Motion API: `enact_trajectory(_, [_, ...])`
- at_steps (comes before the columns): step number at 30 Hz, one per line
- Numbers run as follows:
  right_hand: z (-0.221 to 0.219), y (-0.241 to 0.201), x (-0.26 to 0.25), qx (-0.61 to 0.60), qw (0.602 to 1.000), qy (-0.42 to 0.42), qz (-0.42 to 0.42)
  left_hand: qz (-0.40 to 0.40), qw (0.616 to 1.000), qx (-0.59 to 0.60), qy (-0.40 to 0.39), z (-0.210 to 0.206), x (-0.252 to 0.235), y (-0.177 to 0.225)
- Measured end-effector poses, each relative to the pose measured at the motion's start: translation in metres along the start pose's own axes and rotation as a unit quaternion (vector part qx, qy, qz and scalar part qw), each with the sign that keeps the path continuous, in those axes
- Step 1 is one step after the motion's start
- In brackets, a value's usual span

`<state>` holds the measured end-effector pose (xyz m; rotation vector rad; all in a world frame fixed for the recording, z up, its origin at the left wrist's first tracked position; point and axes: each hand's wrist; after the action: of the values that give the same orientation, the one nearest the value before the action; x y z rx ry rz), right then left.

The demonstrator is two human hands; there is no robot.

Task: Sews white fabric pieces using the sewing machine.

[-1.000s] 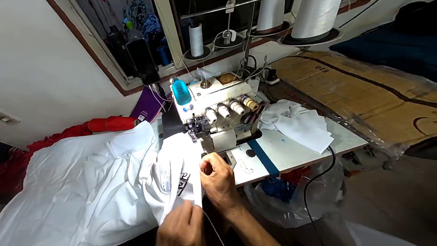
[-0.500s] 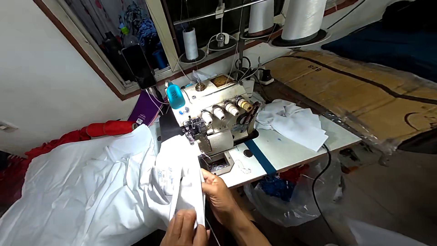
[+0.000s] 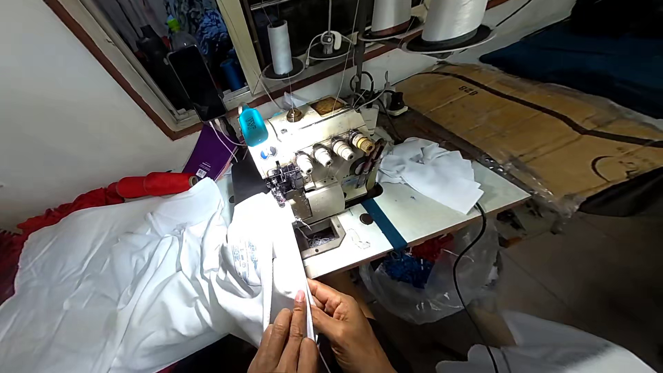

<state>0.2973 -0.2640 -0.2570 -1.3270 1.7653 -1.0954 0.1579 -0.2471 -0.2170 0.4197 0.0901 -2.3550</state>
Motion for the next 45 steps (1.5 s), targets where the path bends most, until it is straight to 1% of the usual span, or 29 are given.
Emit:
enact_trajectory(4, [0.005,-0.002,0.002,0.003,0.999,-0.016,0.032,-0.011,1.000,-0.014,0.003,0.003,0.000,0.006])
enact_trajectory(6, [0.001,-0.004,-0.002,0.002,0.999,0.023,0.023,-0.035,0.999,0.006,0.002,0.003,0.000,0.007])
enact_trajectory(7, [-0.001,-0.004,-0.005,0.007,0.999,0.052,0.005,-0.040,0.998,0.043,-0.006,0.004,-0.002,0.005])
enact_trajectory(9, [-0.002,0.000,-0.009,0.045,0.994,0.096,-0.014,-0.008,0.991,0.135,-0.011,0.005,-0.018,-0.009])
enact_trajectory(10, [-0.001,0.002,-0.008,0.062,0.993,0.105,-0.009,0.019,0.988,0.156,0.015,0.003,-0.032,-0.021])
enact_trajectory(12, [0.001,0.001,-0.002,0.064,0.991,0.113,0.002,0.062,0.990,0.093,0.086,-0.013,-0.065,-0.047])
enact_trajectory(13, [0.002,-0.001,0.002,0.057,0.991,0.117,0.002,0.086,0.990,0.061,0.093,-0.022,-0.077,-0.057])
enact_trajectory(15, [0.002,-0.005,0.005,0.039,0.992,0.120,-0.004,0.108,0.991,0.033,0.074,-0.034,-0.089,-0.066])
enact_trajectory(19, [-0.001,-0.005,-0.005,0.000,0.992,0.123,-0.015,0.115,0.992,0.025,0.054,-0.034,-0.098,-0.071])
enact_trajectory(22, [-0.005,-0.002,-0.031,-0.032,0.991,0.128,-0.022,0.148,0.988,0.028,0.022,-0.033,-0.117,-0.084])
enact_trajectory(24, [-0.006,0.003,-0.054,-0.052,0.992,0.115,-0.017,0.172,0.984,0.044,-0.007,-0.034,-0.133,-0.099])
enact_trajectory(28, [-0.006,0.004,-0.092,-0.058,0.991,0.114,-0.032,0.216,0.972,0.078,-0.060,-0.035,-0.171,-0.127])
enact_trajectory(30, [-0.007,0.000,-0.102,-0.060,0.990,0.116,-0.044,0.231,0.966,0.072,-0.089,-0.033,-0.187,-0.138])
enact_trajectory(32, [-0.009,-0.003,-0.106,-0.068,0.990,0.114,-0.050,0.211,0.971,0.053,-0.094,-0.029,-0.186,-0.147])
enact_trajectory(33, [-0.009,-0.005,-0.107,-0.070,0.990,0.115,-0.051,0.174,0.980,0.046,-0.082,-0.026,-0.176,-0.148])
enact_trajectory(35, [-0.005,-0.005,-0.107,-0.068,0.990,0.113,-0.047,0.057,0.995,0.065,-0.053,-0.016,-0.151,-0.142])
enact_trajectory(37, [-0.005,-0.002,-0.105,-0.047,0.992,0.116,-0.034,-0.052,0.996,0.061,-0.026,0.001,-0.130,-0.136])
enact_trajectory(39, [-0.013,0.000,-0.099,-0.016,0.992,0.123,-0.007,-0.108,0.994,0.026,-0.003,0.027,-0.117,-0.121])
enact_trajectory(40, [-0.020,0.002,-0.093,-0.011,0.993,0.119,0.018,-0.114,0.993,0.030,-0.016,0.042,-0.111,-0.105])
enact_trajectory(41, [-0.027,0.005,-0.085,-0.009,0.994,0.098,0.041,-0.098,0.994,0.037,-0.033,0.054,-0.103,-0.084])
enact_trajectory(42, [-0.033,0.009,-0.074,-0.012,0.996,0.067,0.056,-0.068,0.997,0.033,-0.034,0.056,-0.093,-0.062])
enact_trajectory(43, [-0.036,0.010,-0.060,-0.031,0.997,0.038,0.052,-0.038,0.999,0.024,-0.025,0.049,-0.083,-0.044])
enact_trajectory(44, [-0.032,0.012,-0.042,-0.084,0.996,-0.010,0.026,-0.011,1.000,0.021,-0.016,0.038,-0.072,-0.032])
enact_trajectory(45, [-0.027,0.014,-0.034,-0.118,0.992,-0.036,-0.003,0.008,1.000,0.020,-0.004,0.026,-0.065,-0.026])
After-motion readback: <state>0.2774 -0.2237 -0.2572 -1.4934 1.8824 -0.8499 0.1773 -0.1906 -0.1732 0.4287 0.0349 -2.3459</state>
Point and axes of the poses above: each hand's wrist, its own x-axis away from the middle knuckle, its own z-axis out of the back of the hand, y = z × x, and after that the axes turned 8 degrees about z, right-handed
